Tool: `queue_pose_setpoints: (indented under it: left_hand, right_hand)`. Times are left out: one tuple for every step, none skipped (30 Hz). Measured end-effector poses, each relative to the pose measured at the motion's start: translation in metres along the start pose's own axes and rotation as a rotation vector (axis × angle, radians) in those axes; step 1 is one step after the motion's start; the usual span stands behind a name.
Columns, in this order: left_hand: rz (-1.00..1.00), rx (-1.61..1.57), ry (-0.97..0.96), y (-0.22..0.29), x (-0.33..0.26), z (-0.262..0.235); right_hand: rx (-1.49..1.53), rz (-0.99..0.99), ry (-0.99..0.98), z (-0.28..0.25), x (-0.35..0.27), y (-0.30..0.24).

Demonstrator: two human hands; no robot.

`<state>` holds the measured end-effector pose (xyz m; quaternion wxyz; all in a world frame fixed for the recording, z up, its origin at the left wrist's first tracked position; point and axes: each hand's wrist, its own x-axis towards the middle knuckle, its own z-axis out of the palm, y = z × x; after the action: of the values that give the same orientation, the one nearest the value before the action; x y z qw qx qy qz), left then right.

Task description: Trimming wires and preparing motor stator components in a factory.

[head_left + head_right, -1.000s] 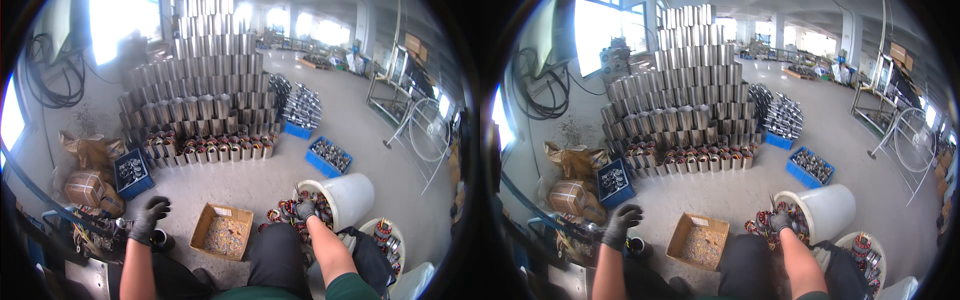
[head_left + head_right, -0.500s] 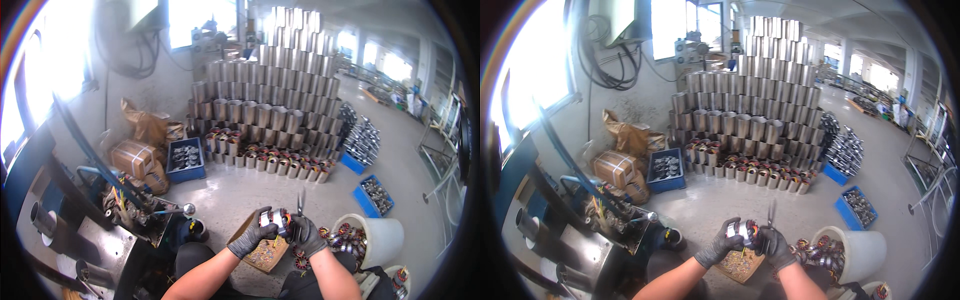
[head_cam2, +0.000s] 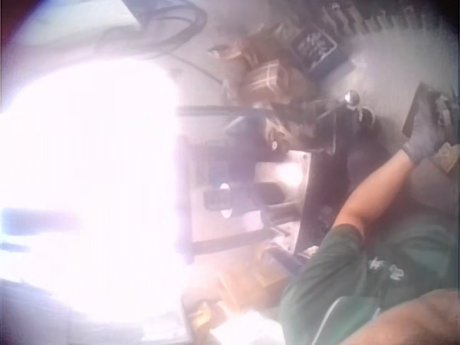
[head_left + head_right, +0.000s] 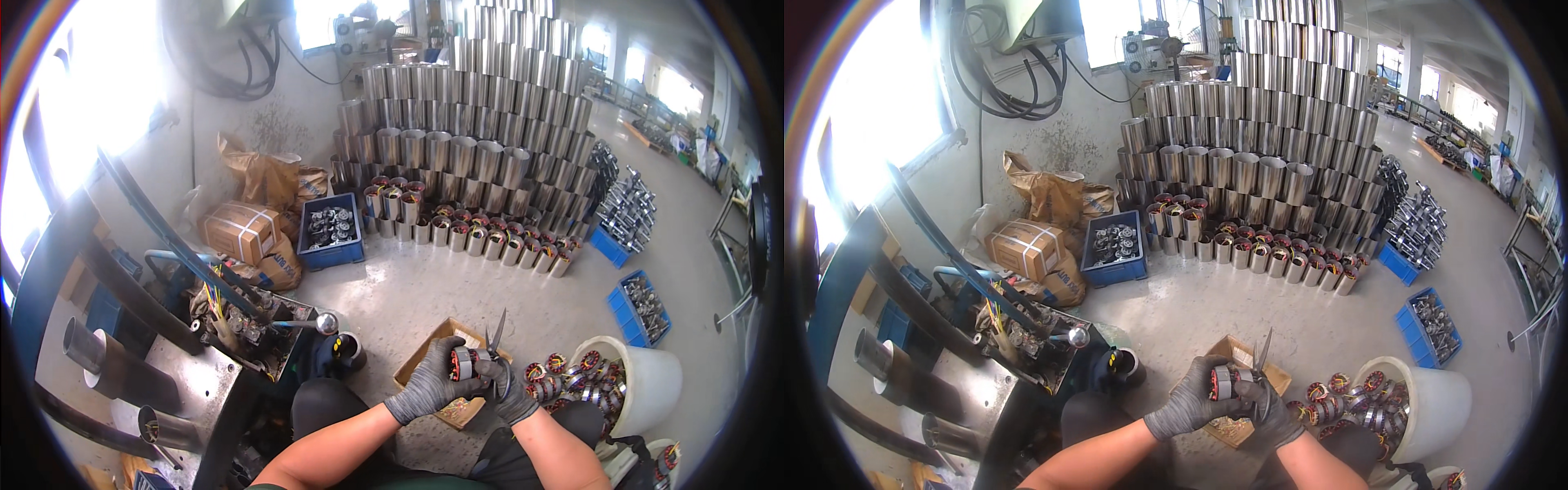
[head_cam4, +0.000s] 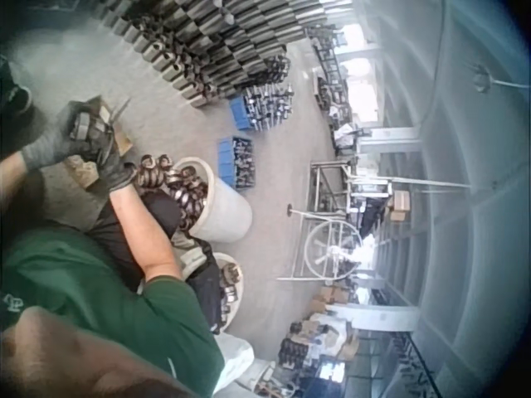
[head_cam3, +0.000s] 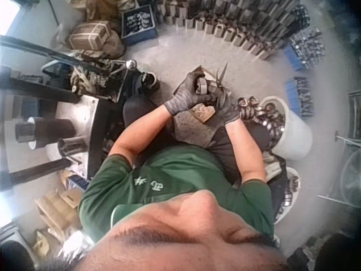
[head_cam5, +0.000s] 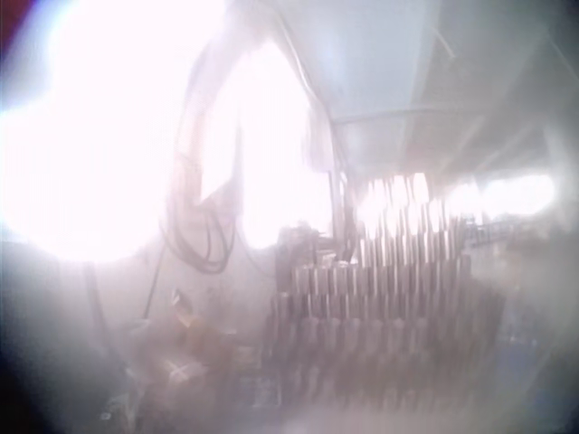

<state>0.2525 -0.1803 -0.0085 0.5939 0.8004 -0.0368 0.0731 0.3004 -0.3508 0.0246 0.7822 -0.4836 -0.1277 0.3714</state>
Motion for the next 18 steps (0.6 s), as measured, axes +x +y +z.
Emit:
queue_pose_setpoints:
  left_hand:
    - [-0.002, -0.002, -0.003, 0.002, -0.001, -0.001]
    - [-0.099, -0.273, -0.038, 0.005, -0.001, -0.004]
    - [-0.198, -0.538, -0.066, 0.006, -0.001, -0.011]
    - [-0.267, -0.851, -0.051, 0.008, 0.003, -0.024]
    - [-0.270, -0.845, -0.039, 0.012, 0.003, -0.030]
    - [-0.224, -1.022, -0.042, 0.018, 0.003, -0.036]
    - [-0.173, -1.203, -0.050, 0.025, 0.003, -0.040]
    - [-0.162, -1.027, -0.050, 0.031, 0.003, -0.045]
    - [-0.160, -0.834, -0.021, 0.035, -0.002, -0.056]
    - [-0.076, -0.650, 0.009, 0.041, -0.006, -0.063]
    - [0.018, -0.318, 0.054, 0.046, -0.011, -0.073]
    - [0.060, -0.217, 0.067, 0.071, -0.021, -0.081]
    - [0.092, -0.115, 0.078, 0.091, -0.033, -0.089]
    - [0.216, 0.118, 0.139, 0.094, -0.046, -0.103]
    - [0.340, 0.352, 0.181, 0.096, -0.058, -0.117]
    - [0.278, 0.416, 0.180, 0.109, -0.075, -0.130]
    - [0.250, 0.448, 0.217, 0.111, -0.095, -0.144]
    - [0.153, 0.537, 0.286, 0.108, -0.113, -0.157]
  right_hand:
    - [0.001, 0.002, 0.003, -0.007, -0.002, 0.004]
    - [0.046, -0.036, 0.021, -0.020, -0.005, 0.010]
    - [0.095, -0.072, 0.031, -0.021, -0.005, 0.011]
    - [0.161, -0.107, 0.032, -0.021, -0.008, 0.011]
    - [0.167, -0.100, 0.022, -0.017, -0.011, 0.011]
    - [0.206, -0.143, 0.036, -0.012, -0.012, 0.009]
    - [0.240, -0.185, 0.055, -0.011, -0.012, 0.006]
    - [0.278, -0.187, -0.034, -0.048, 0.003, 0.026]
    - [0.263, -0.313, 0.149, -0.032, 0.005, 0.027]
    - [0.271, -0.366, 0.198, -0.029, 0.011, 0.028]
    - [0.281, -0.414, 0.242, -0.034, 0.017, 0.028]
    - [0.145, -0.449, 0.357, -0.044, 0.021, 0.030]
    - [0.004, -0.480, 0.468, -0.052, 0.024, 0.030]
    - [0.160, -0.402, 0.369, -0.042, 0.019, 0.018]
    - [0.305, -0.326, 0.279, -0.035, 0.013, -0.001]
    - [0.253, -0.354, 0.297, -0.040, 0.009, -0.003]
    - [0.203, -0.382, 0.312, -0.042, 0.005, -0.001]
    - [0.158, -0.464, 0.387, -0.007, 0.001, -0.007]
